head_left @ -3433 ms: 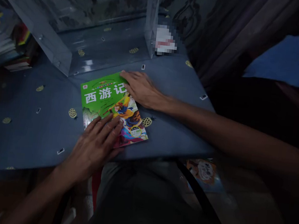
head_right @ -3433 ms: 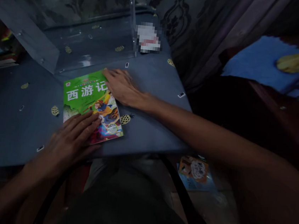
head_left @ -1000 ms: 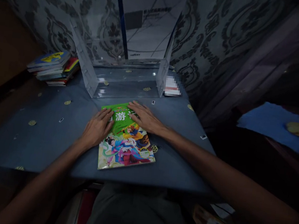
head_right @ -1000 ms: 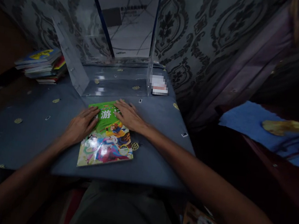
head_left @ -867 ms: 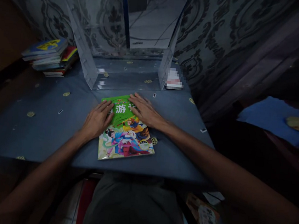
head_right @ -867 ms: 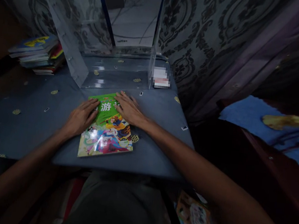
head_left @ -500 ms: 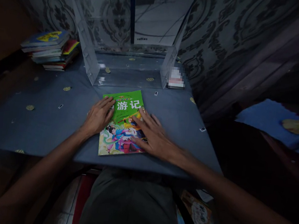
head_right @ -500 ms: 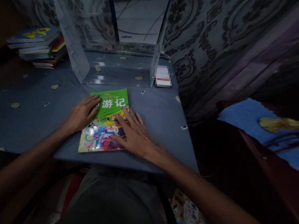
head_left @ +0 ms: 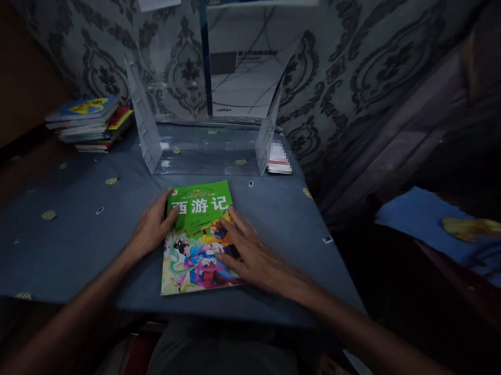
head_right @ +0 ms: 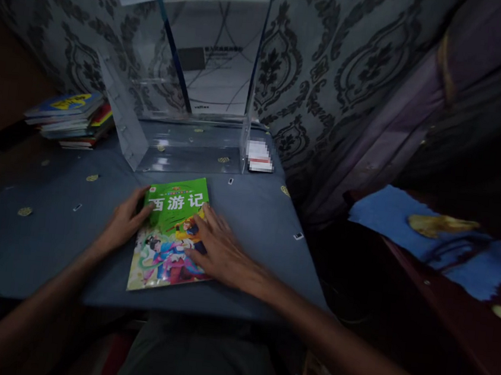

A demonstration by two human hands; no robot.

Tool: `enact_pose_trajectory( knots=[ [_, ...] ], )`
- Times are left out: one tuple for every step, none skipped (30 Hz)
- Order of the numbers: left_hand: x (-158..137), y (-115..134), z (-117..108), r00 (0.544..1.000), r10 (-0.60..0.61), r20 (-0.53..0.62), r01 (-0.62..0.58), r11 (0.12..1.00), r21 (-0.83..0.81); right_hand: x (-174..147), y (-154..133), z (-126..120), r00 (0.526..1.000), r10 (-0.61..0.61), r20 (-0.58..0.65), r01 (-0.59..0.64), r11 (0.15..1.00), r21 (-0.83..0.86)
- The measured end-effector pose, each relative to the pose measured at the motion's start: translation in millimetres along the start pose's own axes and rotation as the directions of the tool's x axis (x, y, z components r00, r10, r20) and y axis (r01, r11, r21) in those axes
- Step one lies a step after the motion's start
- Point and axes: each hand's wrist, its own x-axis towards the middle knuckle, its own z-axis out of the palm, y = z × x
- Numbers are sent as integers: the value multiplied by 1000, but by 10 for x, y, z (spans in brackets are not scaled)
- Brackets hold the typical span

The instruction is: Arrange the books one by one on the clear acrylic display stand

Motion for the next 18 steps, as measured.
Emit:
enact_pose_trajectory(
  knots=[
    [17,3,-21,998,-64,-21,60,986,-156,31,-7,22,1000,9,-13,-9,1000,-1],
    [24,17,-36,987,-156,-40,136,939,-315,56,-15,48,1000,17,-26,-17,1000,-5],
    [20,44,-43,963,-268,-40,220,859,-462,74,-24,76,999,24,-41,-24,1000,-7],
    [1,86,-43,925,-379,-12,301,755,-582,84,-32,101,998,31,-59,-32,999,-6],
    [-30,143,-36,881,-472,43,376,642,-668,88,-40,121,996,39,-76,-39,999,0],
    [-72,213,-24,837,-534,118,442,534,-721,85,-46,135,995,47,-90,-46,999,12],
    [-119,294,-8,801,-563,204,500,440,-746,79,-52,142,993,59,-102,-56,998,31],
    [-166,382,9,769,-576,277,545,364,-755,70,-58,142,992,74,-106,-69,996,57],
    [-206,475,26,741,-590,322,573,305,-760,61,-65,137,990,94,-106,-84,992,89],
    [-236,566,41,712,-616,338,591,264,-762,51,-73,127,989,113,-100,-100,987,126],
    [-253,651,53,682,-649,337,602,236,-763,44,-82,115,987,133,-92,-116,979,168],
    [-255,728,63,653,-682,329,611,218,-761,38,-92,101,985,152,-87,-130,968,214],
    [-245,791,71,630,-710,313,616,212,-759,35,-101,88,981,174,-85,-146,953,264],
    [-225,839,79,619,-728,294,615,217,-758,35,-109,74,976,203,-85,-166,934,317],
    [-199,870,88,619,-735,277,611,229,-757,39,-113,61,967,239,-88,-191,910,368],
    [-171,884,98,627,-735,259,603,248,-758,45,-111,49,957,277,-91,-216,883,417],
    [-144,882,109,637,-732,242,594,266,-759,53,-104,36,945,312,-92,-237,854,462],
    [-120,865,122,645,-730,226,585,281,-761,64,-89,22,932,348,-96,-256,825,503]
  ],
)
